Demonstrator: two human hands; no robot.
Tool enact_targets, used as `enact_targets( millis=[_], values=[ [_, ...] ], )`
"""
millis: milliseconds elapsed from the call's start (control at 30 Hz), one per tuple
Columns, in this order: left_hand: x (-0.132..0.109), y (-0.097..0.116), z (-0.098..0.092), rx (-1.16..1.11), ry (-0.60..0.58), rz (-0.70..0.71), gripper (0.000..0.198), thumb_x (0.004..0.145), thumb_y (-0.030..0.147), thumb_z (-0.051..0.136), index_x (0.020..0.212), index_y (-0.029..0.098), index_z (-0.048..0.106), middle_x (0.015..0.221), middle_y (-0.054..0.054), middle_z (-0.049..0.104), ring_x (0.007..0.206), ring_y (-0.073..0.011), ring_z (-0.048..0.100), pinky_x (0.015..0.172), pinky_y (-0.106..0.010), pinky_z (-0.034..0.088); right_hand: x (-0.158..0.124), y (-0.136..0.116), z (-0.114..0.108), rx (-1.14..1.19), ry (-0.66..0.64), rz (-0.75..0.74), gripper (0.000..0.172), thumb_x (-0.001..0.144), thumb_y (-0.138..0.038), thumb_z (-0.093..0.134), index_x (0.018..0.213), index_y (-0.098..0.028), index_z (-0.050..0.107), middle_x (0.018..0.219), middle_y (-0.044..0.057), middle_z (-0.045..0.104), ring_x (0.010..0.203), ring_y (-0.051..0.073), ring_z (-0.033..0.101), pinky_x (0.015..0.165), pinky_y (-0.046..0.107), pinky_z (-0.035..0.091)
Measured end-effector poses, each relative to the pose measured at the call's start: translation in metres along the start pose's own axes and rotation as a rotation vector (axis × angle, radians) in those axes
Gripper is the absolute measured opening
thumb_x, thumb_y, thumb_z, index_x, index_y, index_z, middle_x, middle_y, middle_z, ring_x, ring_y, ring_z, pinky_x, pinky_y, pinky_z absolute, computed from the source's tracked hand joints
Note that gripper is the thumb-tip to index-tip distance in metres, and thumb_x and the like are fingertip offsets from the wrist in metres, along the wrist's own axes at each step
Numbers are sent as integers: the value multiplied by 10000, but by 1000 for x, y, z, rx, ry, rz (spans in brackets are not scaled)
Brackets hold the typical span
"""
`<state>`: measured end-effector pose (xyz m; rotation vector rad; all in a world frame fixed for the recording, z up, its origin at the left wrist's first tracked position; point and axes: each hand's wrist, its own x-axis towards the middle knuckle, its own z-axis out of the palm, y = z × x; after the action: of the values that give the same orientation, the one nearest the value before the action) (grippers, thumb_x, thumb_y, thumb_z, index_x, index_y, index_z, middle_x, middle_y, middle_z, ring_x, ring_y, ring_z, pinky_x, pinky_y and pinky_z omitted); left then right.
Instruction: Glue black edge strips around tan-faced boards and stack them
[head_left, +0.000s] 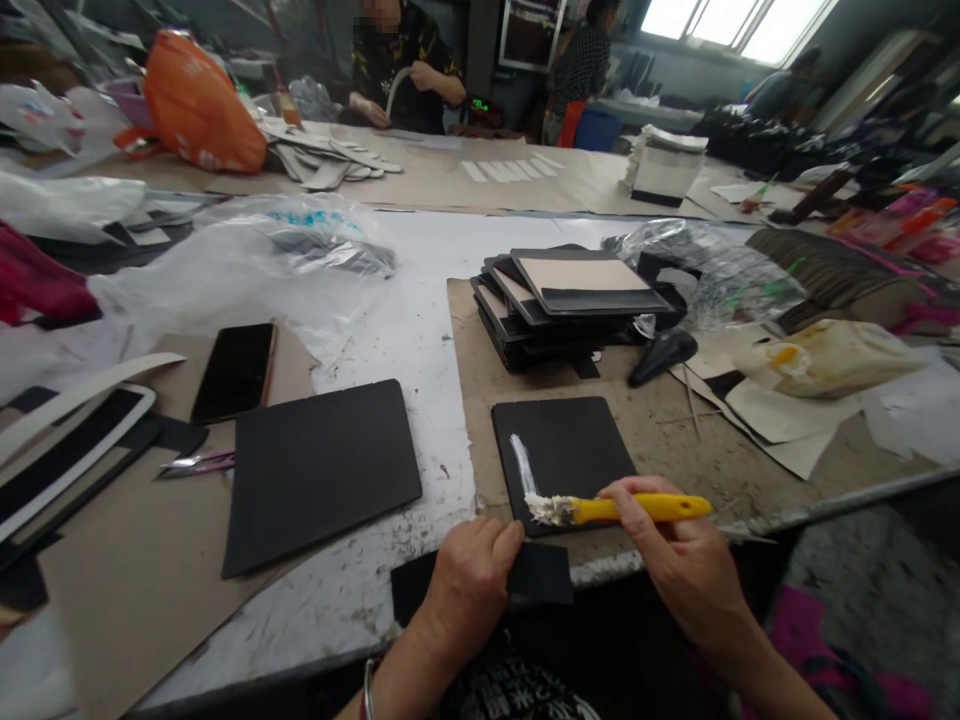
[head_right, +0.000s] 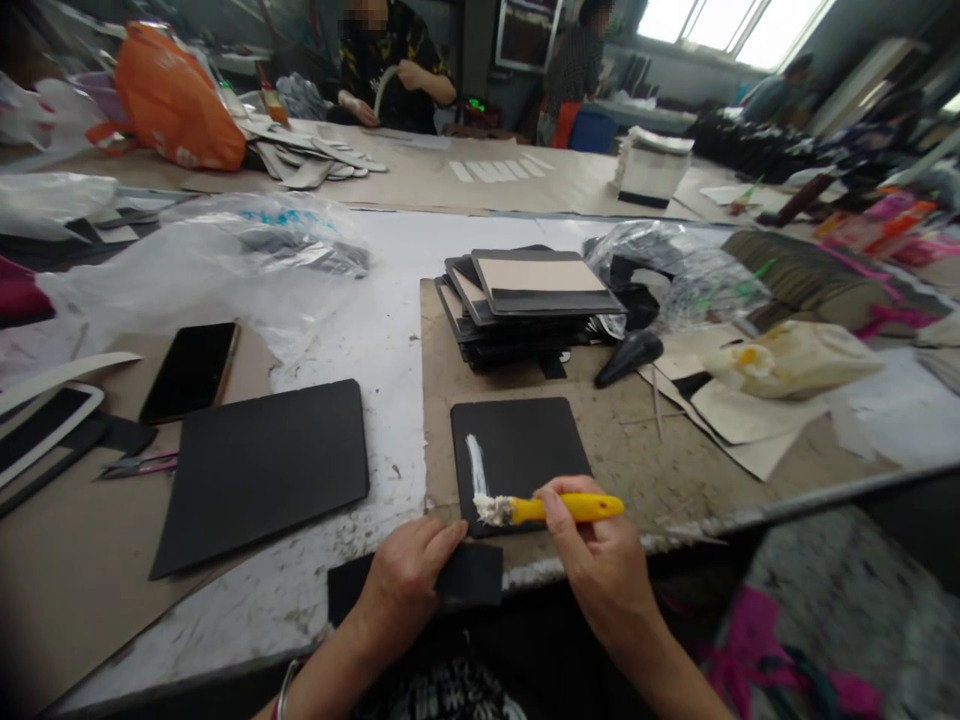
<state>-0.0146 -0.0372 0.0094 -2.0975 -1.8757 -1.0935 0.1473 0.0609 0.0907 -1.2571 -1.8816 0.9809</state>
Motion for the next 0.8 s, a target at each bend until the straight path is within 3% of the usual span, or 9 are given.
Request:
enact_targets(
  millis=[200, 367, 800],
  values=[
    [-1, -1, -2, 13, -37, 55, 205, 864, 106, 387, 926, 113, 582, 622, -41, 585, 548, -167, 538, 489, -276, 468, -11, 11, -3, 176, 39, 131, 288, 785, -462, 578, 814, -177, 607, 795, 50, 643, 718, 175, 632, 657, 270, 542],
    [-1, 0, -3, 40, -38, 60, 203, 874, 114, 391, 918, 119, 589, 616, -36, 578, 556, -163, 533, 496, -269, 457, -10, 25, -7, 225, 73, 153, 296, 779, -460, 590, 817, -167, 608, 838, 58, 637, 742, 180, 635, 687, 291, 550],
    [-1, -3, -1, 16, -10, 106, 209, 873, 94, 379, 947, 113, 574, 619, -42, 579, 543, -179, 548, 490, -284, 454, 2, 69, -73, 85, 298, 216, 293, 744, -485, 611, 807, -199, 612, 766, 42, 642, 670, 207, 653, 660, 324, 559]
  ],
)
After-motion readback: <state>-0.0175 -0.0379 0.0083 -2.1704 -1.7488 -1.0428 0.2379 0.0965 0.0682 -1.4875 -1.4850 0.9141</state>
